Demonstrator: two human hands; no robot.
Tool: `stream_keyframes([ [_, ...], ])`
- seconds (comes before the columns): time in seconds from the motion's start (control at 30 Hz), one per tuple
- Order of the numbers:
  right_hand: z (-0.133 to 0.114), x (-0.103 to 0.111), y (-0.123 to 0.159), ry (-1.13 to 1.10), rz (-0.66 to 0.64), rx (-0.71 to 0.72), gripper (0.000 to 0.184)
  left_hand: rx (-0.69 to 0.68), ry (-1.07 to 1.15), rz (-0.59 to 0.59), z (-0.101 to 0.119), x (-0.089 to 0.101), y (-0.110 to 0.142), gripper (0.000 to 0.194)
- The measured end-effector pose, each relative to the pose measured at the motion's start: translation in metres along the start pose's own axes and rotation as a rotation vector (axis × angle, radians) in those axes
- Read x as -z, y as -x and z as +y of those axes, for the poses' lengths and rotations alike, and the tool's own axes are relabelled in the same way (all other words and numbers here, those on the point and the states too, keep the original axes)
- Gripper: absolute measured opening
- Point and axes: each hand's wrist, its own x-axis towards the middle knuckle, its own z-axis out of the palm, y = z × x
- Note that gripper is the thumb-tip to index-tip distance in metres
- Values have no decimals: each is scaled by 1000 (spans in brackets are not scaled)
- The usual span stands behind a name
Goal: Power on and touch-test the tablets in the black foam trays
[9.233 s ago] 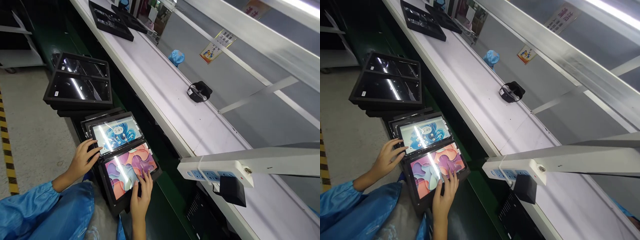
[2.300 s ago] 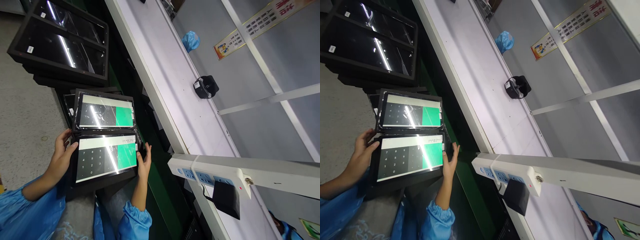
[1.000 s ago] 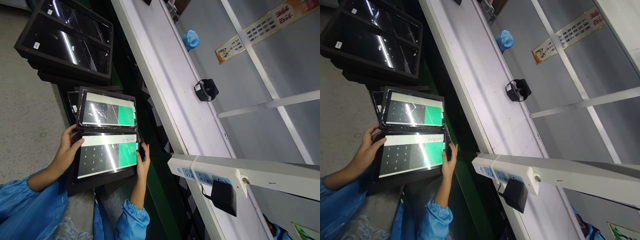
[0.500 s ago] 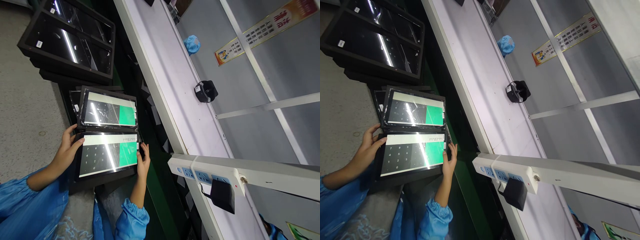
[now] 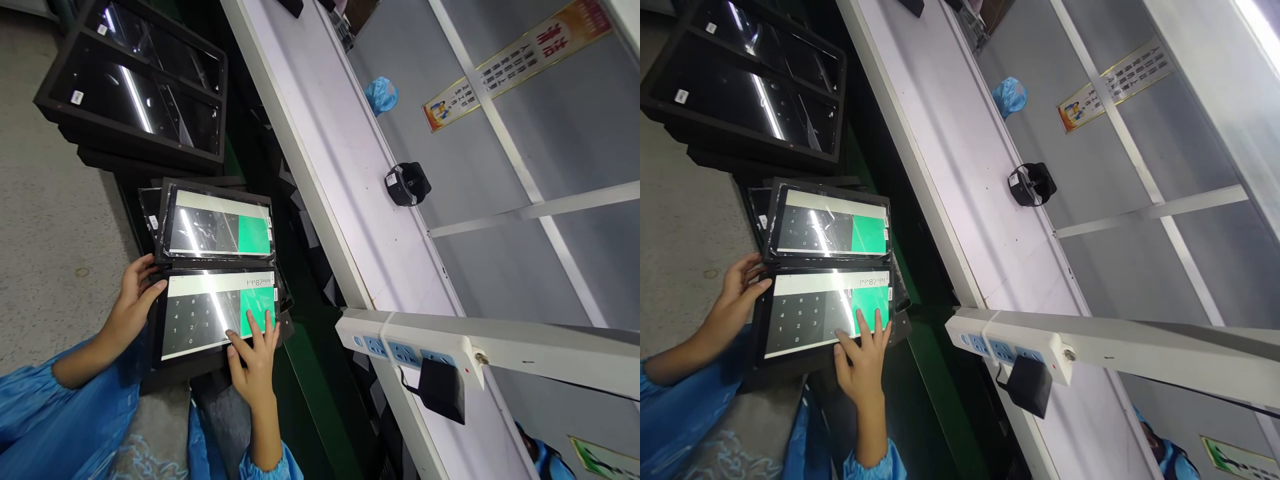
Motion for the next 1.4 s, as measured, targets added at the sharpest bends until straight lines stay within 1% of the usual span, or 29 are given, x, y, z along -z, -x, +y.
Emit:
stream_keyframes([
  [0.1,1,-2,-24,32,65,-135,39,-73,-51,-4,-5,0,-7,57],
  [0.2,2,-1,-39,-24,225,-300,43,-133,-93,23,2,4,-22,54],
  [0.3,1,-1,-33,-120,353,-387,40,-267,-266,55,23,14,-39,52],
  [0.37,-2,-4,-20,-164,370,-373,34,-405,-427,17,39,20,-49,45],
  [0.43,-7,-7,-4,-181,351,-325,29,-579,-560,-96,51,22,-57,35],
  [0.5,-13,-9,12,-174,327,-286,27,-769,-659,-270,60,17,-66,31],
  [0.57,-19,-11,23,-162,335,-288,27,-924,-765,-460,66,3,-75,31],
  [0.6,-21,-11,27,-161,349,-306,27,-972,-822,-551,70,-6,-80,32],
  [0.67,-26,-12,32,-171,383,-356,27,-1018,-932,-698,77,-24,-92,35],
  [0.7,-28,-12,33,-180,396,-383,27,-1019,-970,-735,81,-31,-99,36],
  [0.73,-31,-13,34,-190,405,-408,27,-1006,-1000,-744,85,-36,-107,37],
  [0.77,-33,-14,35,-203,414,-437,27,-974,-1023,-720,89,-37,-116,39],
  [0.8,-36,-16,36,-219,424,-475,27,-924,-1044,-664,92,-36,-126,41],
  [0.87,-42,-21,40,-268,474,-598,29,-790,-1085,-504,96,-26,-147,48],
  [0.93,-50,-30,45,-344,570,-790,37,-659,-1103,-367,97,-11,-170,56],
  [0.97,-53,-35,47,-401,620,-905,42,-611,-1096,-319,96,-4,-180,59],
  [1.0,-57,-40,50,-475,658,-1016,47,-578,-1083,-298,95,2,-191,62],
  [1.07,-65,-50,52,-666,662,-1189,57,-528,-1047,-326,94,6,-209,66],
  [1.1,-69,-54,52,-760,648,-1242,60,-509,-1035,-360,93,6,-216,68],
  [1.2,-82,-61,46,-971,645,-1343,66,-473,-1051,-454,94,-3,-230,67],
  [1.3,-91,-59,35,-1131,710,-1432,78,-496,-1093,-475,97,-11,-234,68],
  [1.4,-92,-55,23,-1276,774,-1466,79,-455,-1094,-492,102,-13,-234,74],
])
